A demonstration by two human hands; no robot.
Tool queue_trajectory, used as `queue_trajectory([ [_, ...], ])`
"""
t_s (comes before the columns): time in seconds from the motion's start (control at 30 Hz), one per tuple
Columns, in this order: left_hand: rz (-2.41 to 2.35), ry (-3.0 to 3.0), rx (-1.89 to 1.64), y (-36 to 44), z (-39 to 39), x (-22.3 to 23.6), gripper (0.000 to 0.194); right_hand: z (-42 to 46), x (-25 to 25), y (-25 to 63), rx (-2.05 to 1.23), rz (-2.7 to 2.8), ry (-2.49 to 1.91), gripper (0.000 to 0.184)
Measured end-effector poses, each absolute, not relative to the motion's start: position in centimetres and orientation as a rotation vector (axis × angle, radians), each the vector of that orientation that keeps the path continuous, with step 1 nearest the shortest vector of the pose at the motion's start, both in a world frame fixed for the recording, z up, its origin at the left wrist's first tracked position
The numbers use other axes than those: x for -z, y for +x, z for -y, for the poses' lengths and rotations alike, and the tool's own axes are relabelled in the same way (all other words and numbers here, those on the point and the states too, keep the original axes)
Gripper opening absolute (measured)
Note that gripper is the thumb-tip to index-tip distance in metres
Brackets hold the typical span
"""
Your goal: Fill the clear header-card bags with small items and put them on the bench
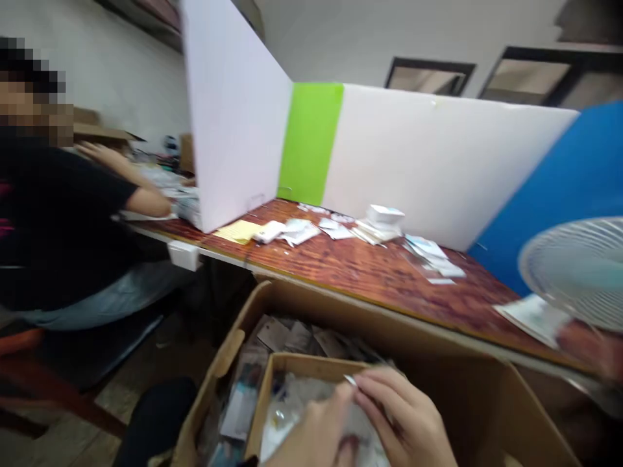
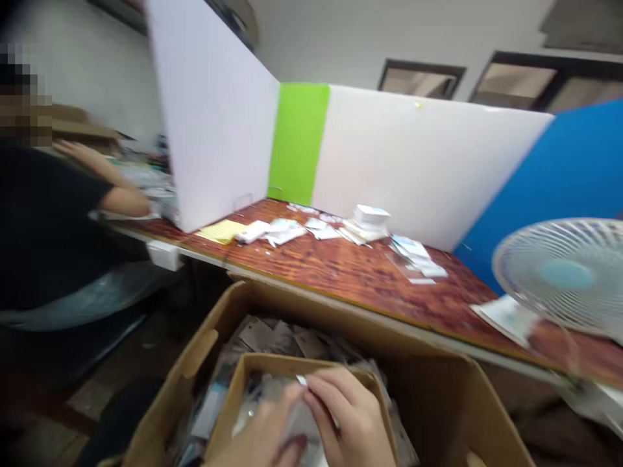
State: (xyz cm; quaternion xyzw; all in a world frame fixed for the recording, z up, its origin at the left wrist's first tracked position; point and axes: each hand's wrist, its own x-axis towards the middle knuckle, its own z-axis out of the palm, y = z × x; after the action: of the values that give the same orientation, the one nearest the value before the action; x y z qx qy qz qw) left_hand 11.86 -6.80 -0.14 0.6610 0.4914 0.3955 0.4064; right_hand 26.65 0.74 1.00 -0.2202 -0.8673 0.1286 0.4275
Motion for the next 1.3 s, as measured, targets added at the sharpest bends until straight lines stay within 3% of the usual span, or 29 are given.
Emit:
queue_trajectory([
  [0.17,-1.434,1.720,-0.789,12.1,6.0,3.2,0.054,-1.2,-0.8,27.8,-0.471,2.233,-0.774,0.016],
  [0.43,-1.485,1.788,-0.730,12.9,5.4,4.6,0.057,-0.7,2.6,26.9,0.175,2.343,-0.876,0.021],
  [0.73,-1.506,1.597,-0.700,12.2,5.6,4.4,0.057,-1.4,2.9,27.4,-0.366,1.972,-1.033,0.014],
  [1.03,-1.536,1.602,-0.756,12.8,5.3,4.7,0.057,-0.5,4.3,26.3,-0.171,2.206,-0.906,0.020],
  [1.2,-1.550,1.626,-0.761,13.7,5.3,4.4,0.057,-0.3,5.7,25.8,0.053,2.231,-1.058,0.023],
  [1.3,-1.553,1.588,-0.756,13.8,5.3,4.5,0.057,0.0,5.9,25.2,-0.041,2.158,-1.150,0.023],
])
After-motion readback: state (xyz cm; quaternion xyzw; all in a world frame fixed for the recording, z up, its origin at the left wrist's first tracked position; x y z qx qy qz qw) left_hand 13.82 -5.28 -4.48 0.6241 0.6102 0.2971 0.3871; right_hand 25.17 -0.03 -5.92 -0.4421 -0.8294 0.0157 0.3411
